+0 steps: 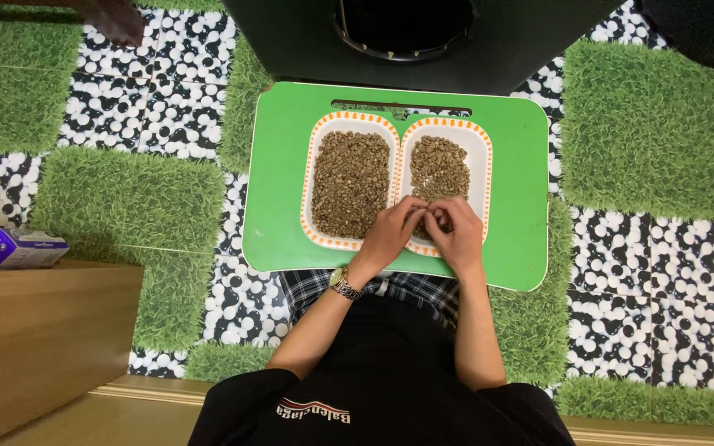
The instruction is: Manual sorting of green coffee beans in trays to identify and remove defects.
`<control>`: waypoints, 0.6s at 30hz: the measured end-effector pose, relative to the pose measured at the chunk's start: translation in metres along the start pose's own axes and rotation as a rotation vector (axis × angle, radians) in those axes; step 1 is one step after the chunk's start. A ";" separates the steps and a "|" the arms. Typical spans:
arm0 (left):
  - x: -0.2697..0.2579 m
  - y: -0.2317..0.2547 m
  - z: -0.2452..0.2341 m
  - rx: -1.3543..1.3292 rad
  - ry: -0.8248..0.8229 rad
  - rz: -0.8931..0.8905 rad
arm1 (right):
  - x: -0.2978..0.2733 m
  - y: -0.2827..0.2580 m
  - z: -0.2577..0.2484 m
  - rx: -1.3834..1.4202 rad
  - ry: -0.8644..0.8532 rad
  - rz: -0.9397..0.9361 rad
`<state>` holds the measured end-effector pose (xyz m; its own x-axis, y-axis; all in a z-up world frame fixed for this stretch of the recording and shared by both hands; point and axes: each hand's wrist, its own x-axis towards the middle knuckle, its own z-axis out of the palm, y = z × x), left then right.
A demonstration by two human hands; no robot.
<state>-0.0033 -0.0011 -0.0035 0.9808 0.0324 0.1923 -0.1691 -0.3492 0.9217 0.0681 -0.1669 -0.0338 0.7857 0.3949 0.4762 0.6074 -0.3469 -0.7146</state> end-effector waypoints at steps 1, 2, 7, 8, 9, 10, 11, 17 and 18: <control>0.000 0.001 -0.001 0.000 0.000 0.000 | 0.000 -0.001 0.000 0.000 0.000 0.000; 0.000 0.003 -0.001 -0.003 -0.009 0.007 | 0.000 -0.001 -0.001 -0.001 0.002 0.007; 0.000 0.002 -0.002 -0.003 -0.026 0.014 | -0.002 0.000 0.000 -0.003 0.009 0.029; 0.000 0.002 -0.001 -0.012 -0.029 0.008 | -0.002 -0.001 0.000 -0.007 0.021 0.020; 0.000 0.002 -0.001 -0.020 -0.032 0.001 | -0.001 -0.001 0.000 -0.011 0.034 0.011; 0.000 0.001 -0.001 -0.020 -0.032 0.001 | -0.002 0.000 0.000 -0.011 0.034 0.011; 0.000 0.001 -0.001 -0.021 -0.030 0.005 | -0.002 0.001 0.000 -0.012 0.041 0.009; 0.001 0.005 -0.003 -0.011 -0.024 0.027 | 0.000 -0.004 -0.001 -0.021 0.073 0.002; 0.001 0.008 -0.004 -0.007 -0.019 0.036 | 0.001 -0.007 -0.002 -0.025 0.077 0.004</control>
<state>-0.0035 0.0002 0.0051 0.9757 0.0021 0.2192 -0.2051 -0.3432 0.9166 0.0651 -0.1660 -0.0275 0.7941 0.3270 0.5124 0.6065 -0.3700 -0.7038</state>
